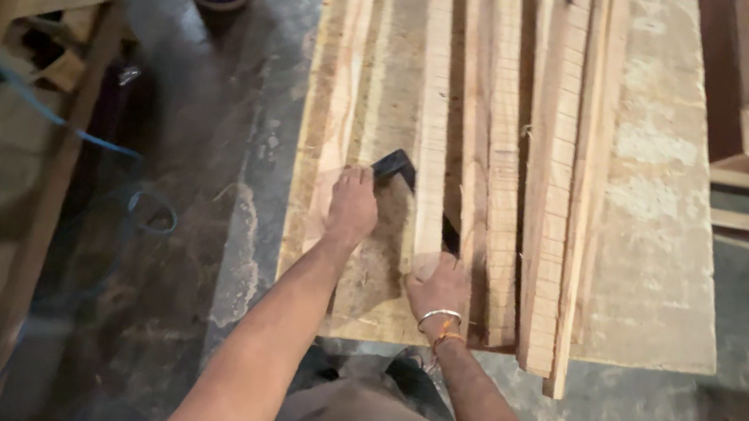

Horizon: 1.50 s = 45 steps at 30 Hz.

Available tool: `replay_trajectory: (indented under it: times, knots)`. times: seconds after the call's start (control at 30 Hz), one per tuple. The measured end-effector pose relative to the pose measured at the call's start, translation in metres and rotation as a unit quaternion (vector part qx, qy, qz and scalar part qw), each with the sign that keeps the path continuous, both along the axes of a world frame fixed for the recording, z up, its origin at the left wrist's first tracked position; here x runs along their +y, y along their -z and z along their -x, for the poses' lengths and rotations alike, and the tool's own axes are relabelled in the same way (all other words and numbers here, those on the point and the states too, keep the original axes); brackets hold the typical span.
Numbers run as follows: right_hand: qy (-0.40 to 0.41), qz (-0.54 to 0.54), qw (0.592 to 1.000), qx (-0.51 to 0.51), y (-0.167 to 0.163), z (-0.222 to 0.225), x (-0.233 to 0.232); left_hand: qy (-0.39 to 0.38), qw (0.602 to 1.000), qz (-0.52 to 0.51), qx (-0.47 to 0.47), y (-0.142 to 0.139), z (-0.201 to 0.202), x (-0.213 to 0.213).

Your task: The person measures wooden slats on a workbench using an L-shaped square and marks them with a pencil. They reposition the square along each slat, then lift and stack the measured slats on the bench.

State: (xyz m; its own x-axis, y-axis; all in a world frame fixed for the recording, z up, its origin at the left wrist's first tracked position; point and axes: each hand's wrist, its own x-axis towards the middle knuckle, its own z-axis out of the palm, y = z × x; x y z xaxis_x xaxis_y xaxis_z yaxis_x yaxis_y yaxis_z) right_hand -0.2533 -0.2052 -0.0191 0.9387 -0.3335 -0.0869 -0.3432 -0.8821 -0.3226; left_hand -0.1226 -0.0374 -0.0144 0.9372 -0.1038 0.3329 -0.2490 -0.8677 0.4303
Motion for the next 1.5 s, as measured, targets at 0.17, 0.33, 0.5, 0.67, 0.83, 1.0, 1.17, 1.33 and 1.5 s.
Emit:
replay_trajectory:
  times: [0.17, 0.33, 0.5, 0.67, 0.83, 1.0, 1.17, 1.33, 1.5]
  knots:
    - [0.024, -0.048, 0.997, -0.05, -0.014, 0.009, -0.004, -0.052, 0.985, -0.118, 0.112, 0.002, -0.011, -0.013]
    - [0.07, -0.043, 0.996, -0.016, -0.008, 0.009, -0.02, -0.045, 0.984, -0.141, 0.095, -0.028, 0.011, 0.0]
    - [0.089, -0.032, 0.995, -0.002, 0.001, 0.009, -0.025, -0.173, 0.984, 0.048, -0.01, -0.074, 0.021, 0.042]
    - [-0.1, -0.054, 0.976, -0.185, 0.0, -0.013, -0.008, -0.175, 0.936, 0.257, 0.163, -0.079, 0.014, 0.041]
    - [0.091, -0.719, 0.687, -0.053, -0.003, -0.054, -0.007, 0.018, 0.809, 0.483, 0.334, -0.059, 0.048, -0.045]
    - [0.227, -0.807, 0.534, -0.112, -0.013, -0.031, -0.076, 0.103, 0.878, 0.303, 0.356, -0.061, 0.065, -0.119]
    - [0.288, -0.773, 0.531, -0.195, -0.015, -0.013, -0.166, 0.075, 0.926, 0.234, 0.285, -0.058, 0.083, -0.174]
    - [0.418, -0.737, 0.441, -0.295, -0.001, -0.002, -0.259, 0.221, 0.888, 0.291, 0.28, -0.052, 0.107, -0.235]
    - [0.449, -0.646, 0.587, -0.193, 0.011, 0.029, -0.302, 0.275, 0.838, 0.306, 0.359, -0.04, 0.114, -0.274]
